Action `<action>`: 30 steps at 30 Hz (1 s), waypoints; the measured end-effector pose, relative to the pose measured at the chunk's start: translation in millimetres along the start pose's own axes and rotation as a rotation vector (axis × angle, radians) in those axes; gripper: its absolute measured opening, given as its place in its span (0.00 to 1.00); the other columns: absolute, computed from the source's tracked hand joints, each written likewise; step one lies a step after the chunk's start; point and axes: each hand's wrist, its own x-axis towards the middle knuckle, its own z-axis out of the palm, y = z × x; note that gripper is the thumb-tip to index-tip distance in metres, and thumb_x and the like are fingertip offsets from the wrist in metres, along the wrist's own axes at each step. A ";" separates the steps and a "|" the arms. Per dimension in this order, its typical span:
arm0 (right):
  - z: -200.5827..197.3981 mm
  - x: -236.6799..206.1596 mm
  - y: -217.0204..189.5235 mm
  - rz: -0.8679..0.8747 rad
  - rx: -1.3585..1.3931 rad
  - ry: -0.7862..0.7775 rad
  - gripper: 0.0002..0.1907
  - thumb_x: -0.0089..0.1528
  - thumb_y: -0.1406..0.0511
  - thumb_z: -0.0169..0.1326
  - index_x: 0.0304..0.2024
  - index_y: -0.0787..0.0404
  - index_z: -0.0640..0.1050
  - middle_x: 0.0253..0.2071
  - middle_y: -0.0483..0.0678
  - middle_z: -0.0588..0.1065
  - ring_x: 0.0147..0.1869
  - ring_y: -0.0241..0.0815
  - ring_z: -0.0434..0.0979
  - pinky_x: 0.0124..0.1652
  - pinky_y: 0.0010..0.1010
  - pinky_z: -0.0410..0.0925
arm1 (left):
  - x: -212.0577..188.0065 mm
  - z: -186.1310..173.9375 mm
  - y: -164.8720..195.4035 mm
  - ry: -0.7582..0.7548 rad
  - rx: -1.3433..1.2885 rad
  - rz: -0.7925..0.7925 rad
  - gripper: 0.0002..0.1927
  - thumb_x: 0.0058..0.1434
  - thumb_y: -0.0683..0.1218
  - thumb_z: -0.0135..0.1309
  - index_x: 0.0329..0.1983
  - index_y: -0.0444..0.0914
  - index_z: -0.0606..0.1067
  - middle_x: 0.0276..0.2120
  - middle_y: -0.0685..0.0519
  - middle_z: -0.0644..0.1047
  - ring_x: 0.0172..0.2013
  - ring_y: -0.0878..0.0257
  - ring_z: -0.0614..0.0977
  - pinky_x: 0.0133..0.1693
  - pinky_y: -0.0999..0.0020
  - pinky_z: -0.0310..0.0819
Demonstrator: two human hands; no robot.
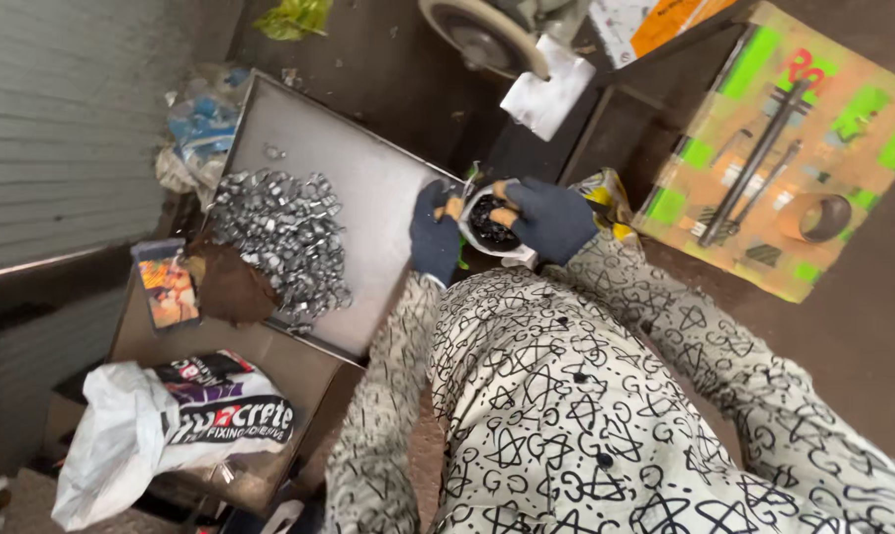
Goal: The person picks small metal pieces from a tray and holds each against a spinning bench grinder, producing sparks as the piece is ground. They periodically dip pieces in a small container and place the ground pieces back onto the tray with a growing pile of finished pieces.
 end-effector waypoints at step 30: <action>-132.4 141.2 130.6 -0.646 -0.313 -0.303 0.21 0.58 0.63 0.62 0.54 0.55 0.80 0.34 0.53 0.74 0.41 0.57 0.77 0.38 0.45 0.69 | 66.7 106.6 58.4 0.033 1.190 0.604 0.25 0.62 0.45 0.54 0.63 0.40 0.69 0.36 0.53 0.76 0.34 0.57 0.80 0.37 0.55 0.70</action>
